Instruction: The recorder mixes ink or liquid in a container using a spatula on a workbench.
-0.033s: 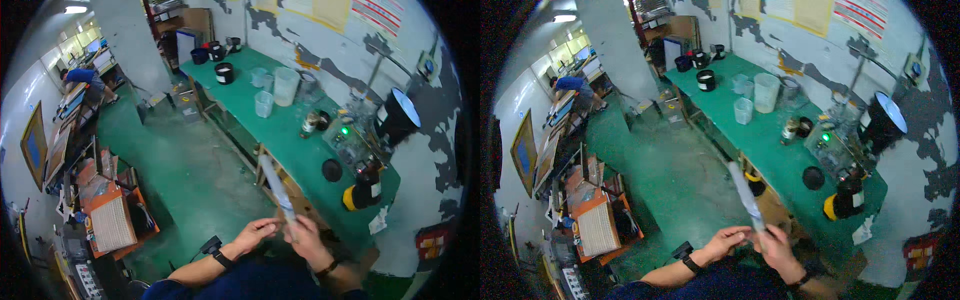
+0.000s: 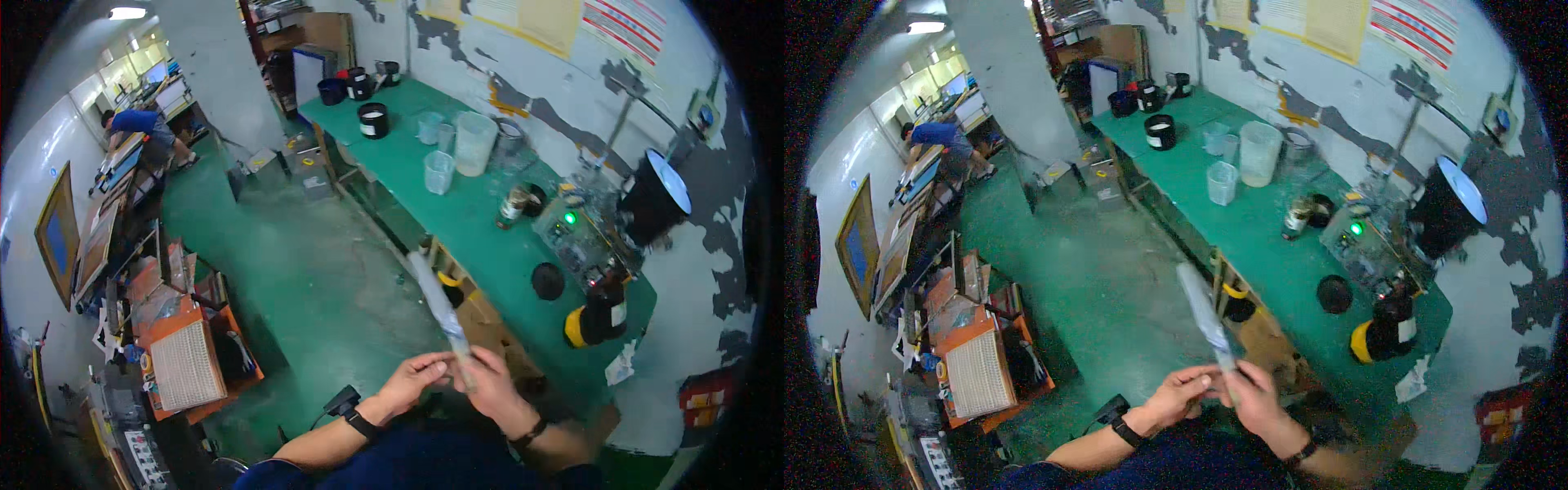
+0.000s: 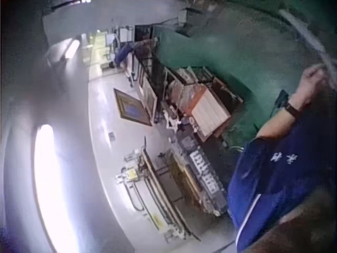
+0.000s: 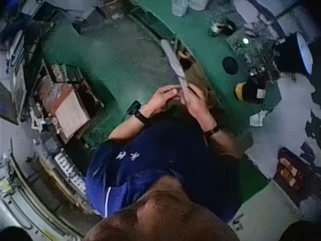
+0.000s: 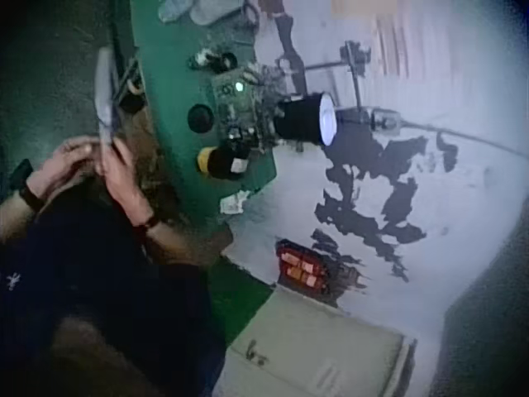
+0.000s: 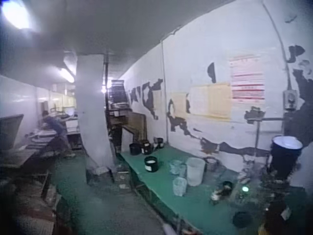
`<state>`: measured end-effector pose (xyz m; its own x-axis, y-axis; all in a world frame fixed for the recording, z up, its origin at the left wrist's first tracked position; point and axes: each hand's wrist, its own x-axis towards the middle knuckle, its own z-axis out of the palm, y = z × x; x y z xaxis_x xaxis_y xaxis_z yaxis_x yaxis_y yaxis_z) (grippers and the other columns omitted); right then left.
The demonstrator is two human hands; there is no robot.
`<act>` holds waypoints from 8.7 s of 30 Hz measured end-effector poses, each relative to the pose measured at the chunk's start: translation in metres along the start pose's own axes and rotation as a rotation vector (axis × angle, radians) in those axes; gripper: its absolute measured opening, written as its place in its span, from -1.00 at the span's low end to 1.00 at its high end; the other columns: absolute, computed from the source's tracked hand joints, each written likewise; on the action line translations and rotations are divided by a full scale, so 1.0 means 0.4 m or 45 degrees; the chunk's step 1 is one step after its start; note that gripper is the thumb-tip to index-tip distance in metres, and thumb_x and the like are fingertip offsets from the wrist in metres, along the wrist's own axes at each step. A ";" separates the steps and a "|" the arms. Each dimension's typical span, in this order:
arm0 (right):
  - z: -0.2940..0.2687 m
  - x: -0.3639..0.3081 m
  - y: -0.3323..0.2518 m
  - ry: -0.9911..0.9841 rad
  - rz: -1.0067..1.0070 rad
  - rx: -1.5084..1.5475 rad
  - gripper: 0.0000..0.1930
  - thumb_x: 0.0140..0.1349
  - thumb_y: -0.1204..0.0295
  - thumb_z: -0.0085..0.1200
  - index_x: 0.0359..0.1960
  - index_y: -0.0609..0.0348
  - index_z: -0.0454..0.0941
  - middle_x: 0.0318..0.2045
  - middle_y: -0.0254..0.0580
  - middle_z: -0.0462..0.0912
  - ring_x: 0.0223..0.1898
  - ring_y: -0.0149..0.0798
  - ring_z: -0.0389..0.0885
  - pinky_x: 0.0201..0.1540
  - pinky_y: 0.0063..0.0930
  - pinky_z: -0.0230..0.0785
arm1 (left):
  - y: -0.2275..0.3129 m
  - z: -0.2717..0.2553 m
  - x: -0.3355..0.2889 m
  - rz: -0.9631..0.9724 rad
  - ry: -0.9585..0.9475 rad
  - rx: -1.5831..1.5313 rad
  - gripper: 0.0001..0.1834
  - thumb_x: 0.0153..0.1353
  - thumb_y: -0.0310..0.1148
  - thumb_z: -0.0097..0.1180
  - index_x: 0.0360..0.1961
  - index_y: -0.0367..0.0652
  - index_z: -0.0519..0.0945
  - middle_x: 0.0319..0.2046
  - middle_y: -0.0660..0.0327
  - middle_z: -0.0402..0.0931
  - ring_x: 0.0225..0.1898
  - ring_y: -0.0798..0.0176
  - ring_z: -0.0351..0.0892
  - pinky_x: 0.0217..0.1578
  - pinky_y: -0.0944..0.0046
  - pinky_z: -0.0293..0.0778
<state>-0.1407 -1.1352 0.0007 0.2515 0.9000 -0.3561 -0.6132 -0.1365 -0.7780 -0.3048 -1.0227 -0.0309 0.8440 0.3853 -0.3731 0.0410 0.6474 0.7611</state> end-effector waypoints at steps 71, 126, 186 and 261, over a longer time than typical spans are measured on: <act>0.423 2.134 -0.852 0.300 -0.294 -1.876 -0.71 0.28 0.31 0.34 -0.06 0.22 0.74 -0.26 0.07 0.78 -0.25 0.11 0.77 -0.14 -0.16 0.62 | 1.270 -1.307 1.606 0.881 0.134 1.184 0.29 -0.25 -0.12 0.74 0.45 -0.41 0.22 0.29 -0.20 0.44 0.32 -0.31 0.43 0.36 -0.17 0.35; 0.413 2.180 -0.898 -0.138 -0.312 -1.975 -0.63 0.28 0.38 0.32 0.11 0.16 0.68 -0.13 0.07 0.76 -0.16 0.14 0.75 -0.07 -0.10 0.62 | 1.399 -1.369 1.664 0.587 -0.381 1.256 0.25 -0.30 -0.20 0.76 0.45 -0.22 0.29 0.25 -0.11 0.54 0.29 -0.23 0.54 0.31 -0.10 0.48; 0.419 2.246 -1.041 -0.394 -0.132 -2.146 -0.71 0.29 0.41 0.34 0.04 0.16 0.72 -0.22 -0.06 0.75 -0.28 -0.04 0.74 -0.19 -0.20 0.60 | 1.431 -1.345 1.669 0.594 -0.308 1.040 0.10 -0.29 -0.15 0.74 0.34 -0.12 0.44 0.18 0.01 0.60 0.24 -0.11 0.58 0.29 -0.03 0.48; 0.385 2.210 -0.946 -0.103 -0.089 -1.899 -0.75 0.24 0.40 0.31 -0.06 0.17 0.75 -0.33 -0.03 0.75 -0.37 -0.03 0.74 -0.25 -0.23 0.58 | 1.367 -1.420 1.693 0.475 -0.356 1.046 0.21 -0.25 -0.16 0.76 0.45 -0.15 0.31 0.29 -0.03 0.52 0.35 -0.15 0.50 0.38 -0.05 0.41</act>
<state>0.1983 -0.2241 0.0601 0.1754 0.9355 -0.3067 0.7196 -0.3344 -0.6086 -0.0145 -0.0343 -0.1691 0.9720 0.2331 0.0297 0.0163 -0.1931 0.9810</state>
